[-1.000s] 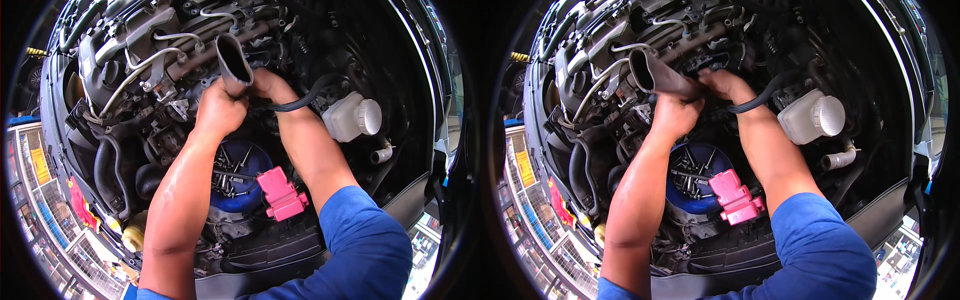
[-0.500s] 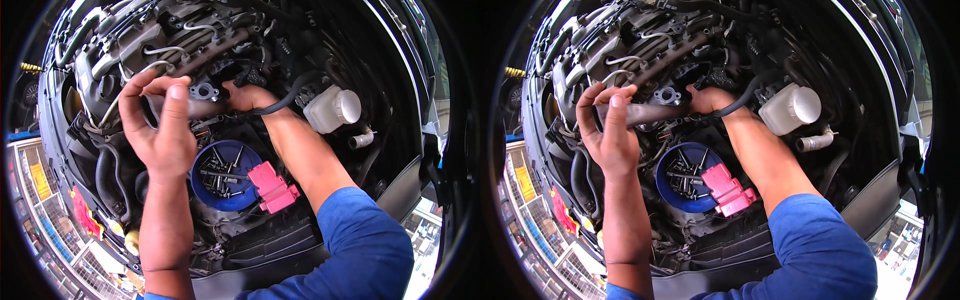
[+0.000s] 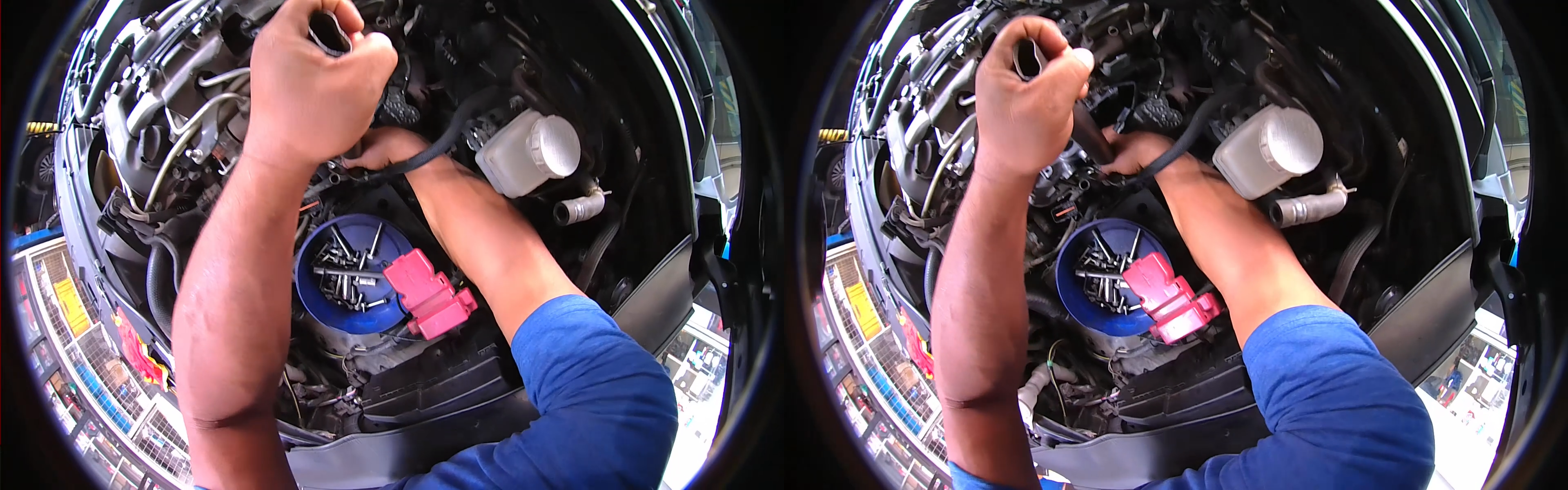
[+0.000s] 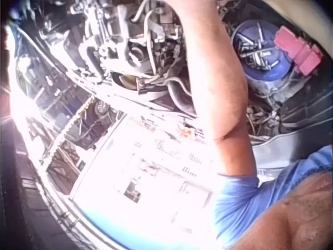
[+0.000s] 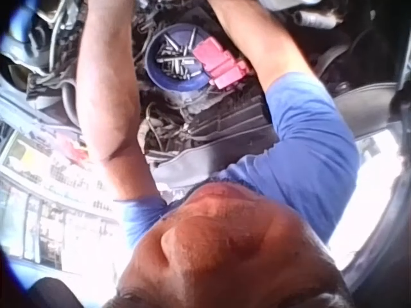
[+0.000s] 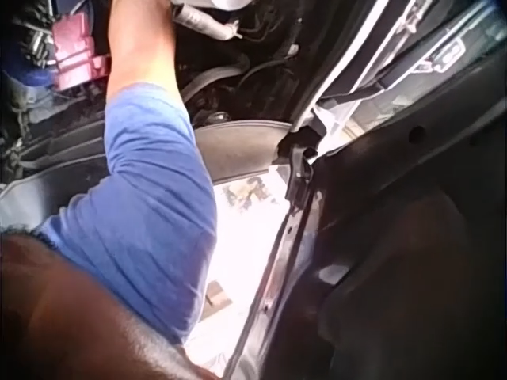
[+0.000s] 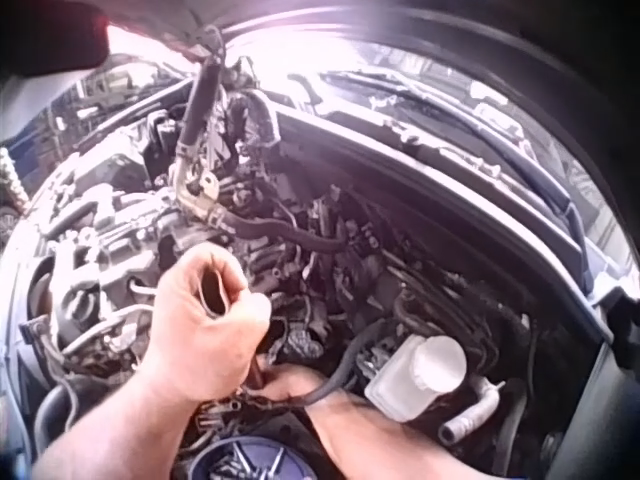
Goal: Repair and reassemble components of a car engine in a service bay.
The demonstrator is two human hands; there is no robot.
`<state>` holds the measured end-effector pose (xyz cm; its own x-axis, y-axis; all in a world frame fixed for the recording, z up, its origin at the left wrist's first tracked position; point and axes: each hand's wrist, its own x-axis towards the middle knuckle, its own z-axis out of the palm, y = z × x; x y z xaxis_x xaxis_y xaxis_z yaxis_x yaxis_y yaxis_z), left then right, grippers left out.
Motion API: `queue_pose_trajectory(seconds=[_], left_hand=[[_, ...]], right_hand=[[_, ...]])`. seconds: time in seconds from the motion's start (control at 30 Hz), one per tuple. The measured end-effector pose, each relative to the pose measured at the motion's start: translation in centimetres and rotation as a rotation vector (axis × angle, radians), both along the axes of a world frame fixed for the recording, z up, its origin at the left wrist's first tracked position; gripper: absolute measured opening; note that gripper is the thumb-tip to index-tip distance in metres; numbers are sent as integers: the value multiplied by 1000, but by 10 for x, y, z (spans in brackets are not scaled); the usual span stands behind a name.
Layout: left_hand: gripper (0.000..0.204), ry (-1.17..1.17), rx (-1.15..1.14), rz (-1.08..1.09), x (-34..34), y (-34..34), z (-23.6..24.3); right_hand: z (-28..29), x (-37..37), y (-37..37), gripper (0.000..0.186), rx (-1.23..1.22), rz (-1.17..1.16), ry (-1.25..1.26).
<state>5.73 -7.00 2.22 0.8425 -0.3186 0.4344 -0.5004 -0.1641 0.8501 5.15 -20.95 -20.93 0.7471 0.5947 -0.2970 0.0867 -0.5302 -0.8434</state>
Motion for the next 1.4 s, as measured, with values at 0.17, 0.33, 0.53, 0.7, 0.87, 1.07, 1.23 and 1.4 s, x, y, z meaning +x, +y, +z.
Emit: queue_pose_trajectory(seconds=[0.17, 0.33, 0.53, 0.7, 0.87, 1.07, 1.23, 1.4], left_hand=[[18, -68, -20, 157, -2, -17, -1], [19, 76, -3, 90, -5, -17, 4], [20, 81, -24, 90, -2, -22, 4], [18, -23, 21, 101, 0, -24, 5], [17, -90, 37, 120, 1, -25, 1], [17, -38, 84, 128, 7, -23, -1], [18, -15, 32, 137, 11, -26, -2], [14, -56, 14, 172, 8, -25, 1]], right_hand=[[10, -4, 7, 63, -9, -107, 122], [7, -2, 16, 61, -99, -153, 167], [23, -10, 14, 57, -27, -215, 134], [39, -9, 13, 55, -75, -187, 186], [49, -11, 15, 56, -137, -242, 232], [40, -13, 16, 57, -163, -250, 179], [10, -9, 8, 56, 8, -213, 99], [-13, -9, 10, 63, 142, -275, 63]])
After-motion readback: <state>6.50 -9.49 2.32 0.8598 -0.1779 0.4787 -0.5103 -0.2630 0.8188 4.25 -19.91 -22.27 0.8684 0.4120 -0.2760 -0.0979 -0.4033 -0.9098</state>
